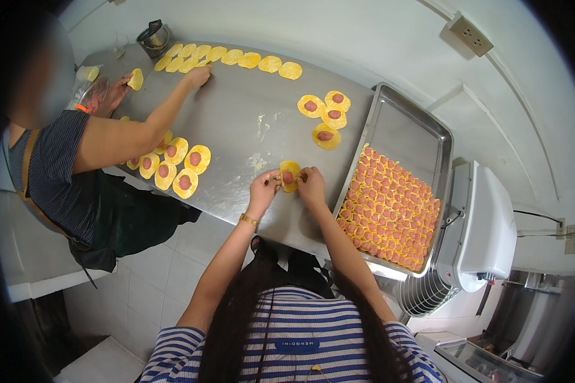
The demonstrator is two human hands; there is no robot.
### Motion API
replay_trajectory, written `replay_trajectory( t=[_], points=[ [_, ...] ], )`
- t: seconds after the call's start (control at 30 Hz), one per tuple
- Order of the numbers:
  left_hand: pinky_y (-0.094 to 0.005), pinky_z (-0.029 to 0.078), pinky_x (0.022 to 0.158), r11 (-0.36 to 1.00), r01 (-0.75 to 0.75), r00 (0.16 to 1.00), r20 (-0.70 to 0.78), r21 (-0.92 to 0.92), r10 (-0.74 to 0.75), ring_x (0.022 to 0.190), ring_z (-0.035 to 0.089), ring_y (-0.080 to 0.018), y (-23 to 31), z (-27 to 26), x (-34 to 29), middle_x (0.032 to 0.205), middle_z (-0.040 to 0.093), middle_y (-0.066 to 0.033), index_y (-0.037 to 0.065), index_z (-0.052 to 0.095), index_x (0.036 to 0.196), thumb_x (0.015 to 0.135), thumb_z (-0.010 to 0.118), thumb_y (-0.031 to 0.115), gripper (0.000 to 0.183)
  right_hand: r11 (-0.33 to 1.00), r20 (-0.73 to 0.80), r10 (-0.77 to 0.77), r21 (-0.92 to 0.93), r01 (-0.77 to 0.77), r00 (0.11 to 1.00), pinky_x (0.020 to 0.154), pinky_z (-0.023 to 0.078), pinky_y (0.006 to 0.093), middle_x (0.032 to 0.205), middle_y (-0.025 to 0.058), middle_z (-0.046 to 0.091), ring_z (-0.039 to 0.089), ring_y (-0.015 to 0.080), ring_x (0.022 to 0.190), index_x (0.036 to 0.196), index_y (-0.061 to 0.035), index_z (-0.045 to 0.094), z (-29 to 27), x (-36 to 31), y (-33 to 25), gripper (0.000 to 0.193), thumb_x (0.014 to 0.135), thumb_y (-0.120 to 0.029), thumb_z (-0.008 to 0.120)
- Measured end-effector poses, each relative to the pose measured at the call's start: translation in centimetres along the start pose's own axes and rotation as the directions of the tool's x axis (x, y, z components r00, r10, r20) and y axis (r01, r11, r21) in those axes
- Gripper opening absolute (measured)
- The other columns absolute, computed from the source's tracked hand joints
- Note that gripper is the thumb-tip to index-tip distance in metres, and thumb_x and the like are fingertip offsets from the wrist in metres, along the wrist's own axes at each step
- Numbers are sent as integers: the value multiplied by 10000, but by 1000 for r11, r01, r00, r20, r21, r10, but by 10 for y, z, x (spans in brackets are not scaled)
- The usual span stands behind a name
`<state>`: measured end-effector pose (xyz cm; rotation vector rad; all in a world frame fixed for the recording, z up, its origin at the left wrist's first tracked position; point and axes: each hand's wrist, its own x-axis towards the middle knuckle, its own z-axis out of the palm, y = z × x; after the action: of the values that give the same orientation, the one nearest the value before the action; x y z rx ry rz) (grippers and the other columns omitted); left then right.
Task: The person places a small meat filling onto flattened yellow dough discs, folds the dough around the filling, and arranges the finished pastries on a metal tray. Another person works alongside, performing similar steps.
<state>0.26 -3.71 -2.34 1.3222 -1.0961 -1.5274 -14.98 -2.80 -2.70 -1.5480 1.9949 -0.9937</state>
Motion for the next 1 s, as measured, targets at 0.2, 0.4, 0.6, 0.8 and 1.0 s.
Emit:
replay_trajectory(
  t=[0.2, 0.4, 0.6, 0.8, 1.0],
  points=[
    [-225, 523, 735, 995, 28, 999, 42, 98, -32, 864, 620, -101, 10, 4, 0, 1038, 646, -83, -43, 581, 1180, 909, 443, -10, 306, 991, -41, 125, 62, -122, 991, 696, 507, 357, 810, 170, 641, 643, 286, 741, 886, 21, 644, -1, 2, 0, 177, 724, -47, 630],
    [-254, 533, 823, 995, 6, 997, 81, 101, -15, 953, 626, -151, 4, 0, 4, 1110, 625, -114, -56, 560, 1202, 902, 439, -20, 326, 989, -10, 144, 18, -144, 989, 696, 506, 336, 814, 142, 652, 651, 230, 749, 910, 19, 643, 6, 8, 5, 173, 766, -76, 629],
    [-258, 537, 827, 996, -8, 995, 97, 94, -1, 975, 618, -155, 0, 0, 7, 1124, 609, -111, -58, 544, 1219, 893, 468, -34, 336, 699, 259, 273, 609, -376, 926, 727, 502, 295, 906, 104, 672, 639, 166, 819, 988, 29, 647, 0, 1, 7, 200, 809, -49, 600],
    [-261, 548, 788, 980, 74, 993, 103, -185, -56, 918, 619, -141, 12, 5, 0, 1014, 609, -65, -31, 573, 1152, 896, 524, -15, 261, 582, 326, 197, 720, -378, 925, 738, 493, 244, 908, 71, 663, 621, 130, 816, 1002, 47, 628, -14, -11, -2, 177, 837, -12, 602],
    [-255, 549, 740, 967, 87, 991, 120, -238, -60, 792, 566, -72, 24, 5, -2, 947, 558, 3, 31, 575, 983, 897, 551, 5, 93, 408, 312, 190, 838, -363, 931, 782, 488, 250, 944, 66, 655, 613, 125, 845, 1014, 24, 617, -23, -9, -7, 192, 837, -47, 638]
  ],
)
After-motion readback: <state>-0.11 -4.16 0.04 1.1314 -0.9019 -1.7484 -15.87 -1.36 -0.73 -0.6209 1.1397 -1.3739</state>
